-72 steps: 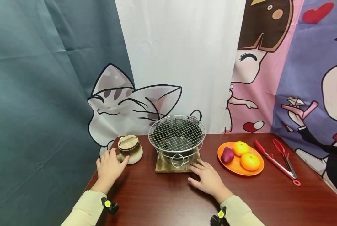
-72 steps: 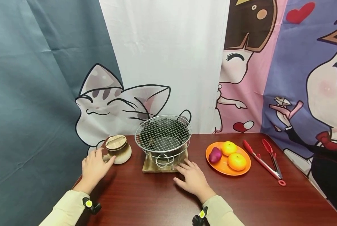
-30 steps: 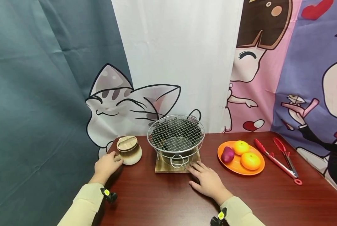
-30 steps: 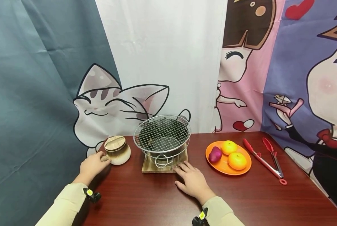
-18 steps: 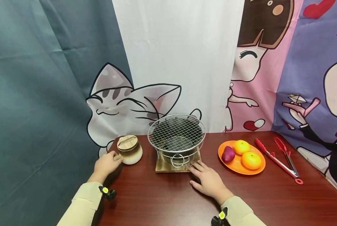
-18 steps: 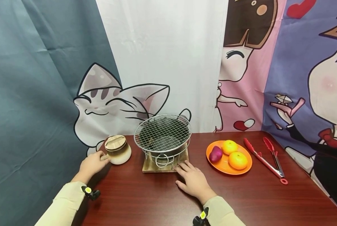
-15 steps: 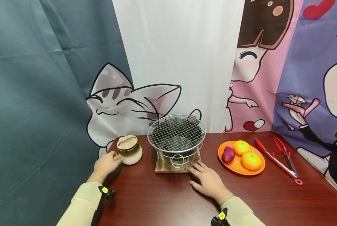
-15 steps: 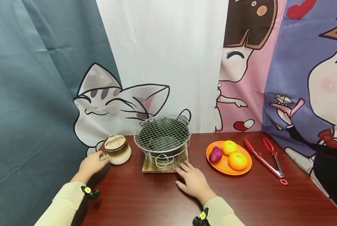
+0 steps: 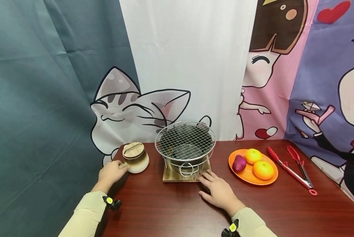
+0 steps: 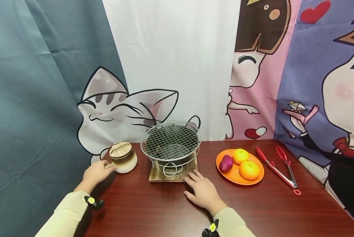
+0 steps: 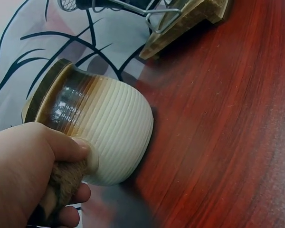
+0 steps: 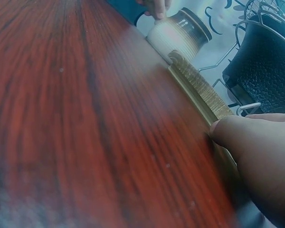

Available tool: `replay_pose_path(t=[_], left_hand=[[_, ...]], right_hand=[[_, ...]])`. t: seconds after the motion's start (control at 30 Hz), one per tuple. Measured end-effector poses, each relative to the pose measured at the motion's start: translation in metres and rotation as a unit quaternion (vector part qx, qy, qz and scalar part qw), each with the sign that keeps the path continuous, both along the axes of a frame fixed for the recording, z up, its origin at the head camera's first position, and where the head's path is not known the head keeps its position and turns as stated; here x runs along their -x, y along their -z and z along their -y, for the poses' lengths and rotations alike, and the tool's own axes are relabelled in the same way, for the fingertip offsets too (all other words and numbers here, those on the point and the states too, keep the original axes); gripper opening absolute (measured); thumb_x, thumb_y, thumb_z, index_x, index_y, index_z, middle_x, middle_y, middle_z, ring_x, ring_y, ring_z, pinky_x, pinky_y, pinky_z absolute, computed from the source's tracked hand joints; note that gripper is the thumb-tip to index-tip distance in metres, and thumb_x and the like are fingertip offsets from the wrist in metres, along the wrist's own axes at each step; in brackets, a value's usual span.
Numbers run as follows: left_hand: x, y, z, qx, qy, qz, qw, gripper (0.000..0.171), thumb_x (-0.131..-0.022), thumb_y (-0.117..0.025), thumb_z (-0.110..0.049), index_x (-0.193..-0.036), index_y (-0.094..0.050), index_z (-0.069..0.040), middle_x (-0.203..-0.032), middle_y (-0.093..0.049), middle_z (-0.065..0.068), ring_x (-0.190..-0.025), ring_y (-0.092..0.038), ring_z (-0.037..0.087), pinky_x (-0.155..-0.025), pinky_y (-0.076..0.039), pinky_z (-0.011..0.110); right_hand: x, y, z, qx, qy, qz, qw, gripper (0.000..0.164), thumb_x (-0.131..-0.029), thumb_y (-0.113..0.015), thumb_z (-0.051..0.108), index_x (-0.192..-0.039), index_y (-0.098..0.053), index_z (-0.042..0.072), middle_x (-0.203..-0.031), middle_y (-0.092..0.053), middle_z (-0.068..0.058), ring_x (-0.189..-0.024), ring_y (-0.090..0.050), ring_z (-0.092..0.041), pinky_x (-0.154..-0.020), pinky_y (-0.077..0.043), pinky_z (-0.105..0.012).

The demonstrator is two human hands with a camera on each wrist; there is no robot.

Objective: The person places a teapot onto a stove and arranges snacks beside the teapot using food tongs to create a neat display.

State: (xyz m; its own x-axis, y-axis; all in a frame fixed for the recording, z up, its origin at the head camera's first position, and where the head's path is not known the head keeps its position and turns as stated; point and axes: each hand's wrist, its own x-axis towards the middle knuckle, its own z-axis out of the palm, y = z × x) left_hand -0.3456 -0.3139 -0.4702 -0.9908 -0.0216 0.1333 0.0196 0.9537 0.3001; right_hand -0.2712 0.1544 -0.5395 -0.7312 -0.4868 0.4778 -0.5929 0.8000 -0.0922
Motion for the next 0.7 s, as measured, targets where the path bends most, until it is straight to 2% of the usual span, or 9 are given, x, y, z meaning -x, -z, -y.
replay_pose_path(t=[0.13,0.33,0.7], left_hand=[[-0.0024,0.0028,-0.0016,-0.02,-0.015,-0.008,0.9997,0.046,-0.088,-0.07,-0.047,-0.107,-0.071,-0.005,-0.101,-0.072,0.016,-0.088,-0.068,0.035,-0.072,-0.052,0.055],[-0.0042,0.005,-0.005,-0.033,-0.016,-0.027,0.999,0.041,-0.089,-0.068,-0.048,-0.1,-0.071,-0.008,-0.096,-0.072,0.015,-0.085,-0.068,0.035,-0.068,-0.051,0.054],[-0.0079,0.0016,-0.0032,-0.03,-0.02,-0.048,0.9982,0.043,-0.089,-0.069,-0.049,-0.103,-0.073,-0.008,-0.099,-0.073,0.017,-0.086,-0.068,0.037,-0.067,-0.051,0.055]], right_hand=[[0.0,0.0007,-0.0008,-0.003,0.002,0.007,1.0,0.059,-0.086,-0.074,0.044,-0.139,-0.063,0.02,-0.142,-0.059,-0.009,-0.134,-0.05,-0.041,-0.1,-0.048,-0.057],[0.0008,0.0015,-0.0013,-0.004,0.005,0.008,1.0,0.06,-0.086,-0.073,0.044,-0.139,-0.062,0.02,-0.143,-0.058,-0.008,-0.135,-0.049,-0.041,-0.098,-0.048,-0.057],[-0.0002,0.0023,0.0,-0.003,0.005,0.017,1.0,0.061,-0.086,-0.073,0.045,-0.141,-0.061,0.021,-0.143,-0.058,-0.008,-0.136,-0.048,-0.04,-0.1,-0.047,-0.057]])
